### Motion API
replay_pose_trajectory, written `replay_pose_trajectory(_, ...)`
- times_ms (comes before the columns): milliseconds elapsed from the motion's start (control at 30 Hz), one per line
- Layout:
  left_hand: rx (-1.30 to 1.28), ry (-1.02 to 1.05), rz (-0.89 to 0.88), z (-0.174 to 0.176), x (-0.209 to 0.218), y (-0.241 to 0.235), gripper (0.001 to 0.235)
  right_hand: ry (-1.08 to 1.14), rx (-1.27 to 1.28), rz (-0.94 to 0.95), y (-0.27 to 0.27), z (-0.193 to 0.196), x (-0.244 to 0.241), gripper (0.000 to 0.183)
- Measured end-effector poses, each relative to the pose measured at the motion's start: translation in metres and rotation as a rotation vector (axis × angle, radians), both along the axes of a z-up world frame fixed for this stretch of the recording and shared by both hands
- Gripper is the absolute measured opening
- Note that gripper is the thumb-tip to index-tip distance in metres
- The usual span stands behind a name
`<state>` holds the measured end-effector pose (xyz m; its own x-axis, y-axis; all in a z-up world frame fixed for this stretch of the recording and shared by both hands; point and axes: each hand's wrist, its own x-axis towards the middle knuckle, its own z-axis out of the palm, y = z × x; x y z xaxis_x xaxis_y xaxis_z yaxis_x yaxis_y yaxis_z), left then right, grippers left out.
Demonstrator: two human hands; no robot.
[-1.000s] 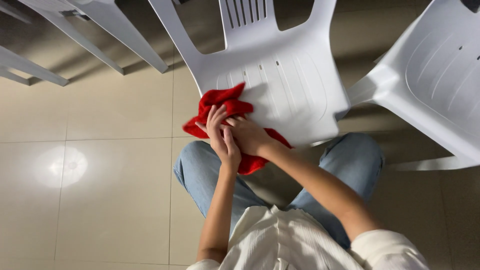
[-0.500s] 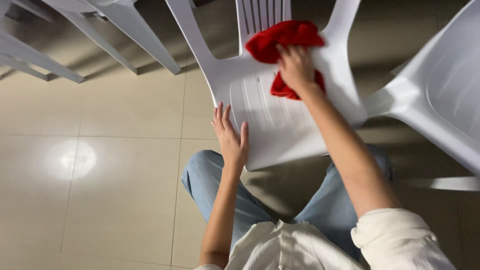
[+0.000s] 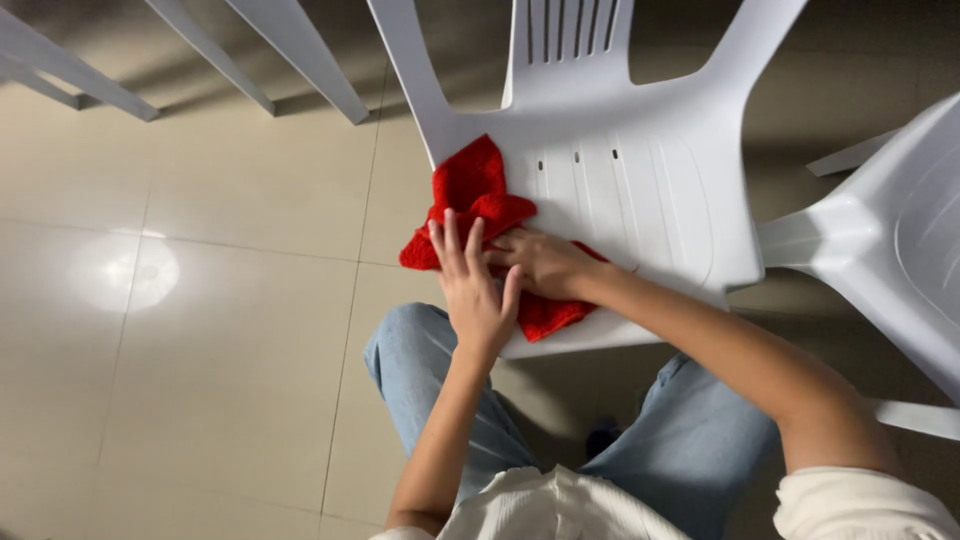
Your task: The person sprays a red cloth with a spray bottle and wipes the seat and backrest of several white plastic chairs in a room with computer equipment.
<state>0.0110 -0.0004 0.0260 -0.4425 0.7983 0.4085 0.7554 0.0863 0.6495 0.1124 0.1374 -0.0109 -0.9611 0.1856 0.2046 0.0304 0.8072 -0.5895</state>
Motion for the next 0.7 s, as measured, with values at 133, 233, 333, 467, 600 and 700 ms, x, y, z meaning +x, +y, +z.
replay_pose_trajectory(133, -0.281, 0.159, 0.042, 0.010, 0.002, 0.011, 0.073, 0.000, 0.063, -0.043, 0.020, -0.016, -0.002, 0.034)
replay_pose_trajectory(233, -0.377, 0.172, 0.017, 0.011, -0.001, 0.019, 0.078, 0.004, 0.065, -0.122, 0.025, -0.028, -0.003, 0.030)
replay_pose_trajectory(333, -0.363, 0.134, -0.025, 0.005, -0.005, 0.027, 0.078, 0.038, 0.074, -0.206, 0.021, -0.049, -0.001, 0.031)
replay_pose_trajectory(467, -0.399, 0.039, -0.059, 0.016, -0.007, 0.038, 0.074, 0.110, -0.057, -0.407, 0.010, -0.056, 0.001, 0.039)
replay_pose_trajectory(600, -0.354, -0.159, -0.133, 0.024, -0.015, 0.049, 0.069, 0.168, -0.724, -0.537, -0.002, -0.044, -0.001, 0.039)
replay_pose_trajectory(700, -0.214, -0.265, -0.222, 0.062, -0.023, 0.051, 0.062, 0.135, -1.421, -0.673, -0.015, 0.048, -0.004, 0.043)
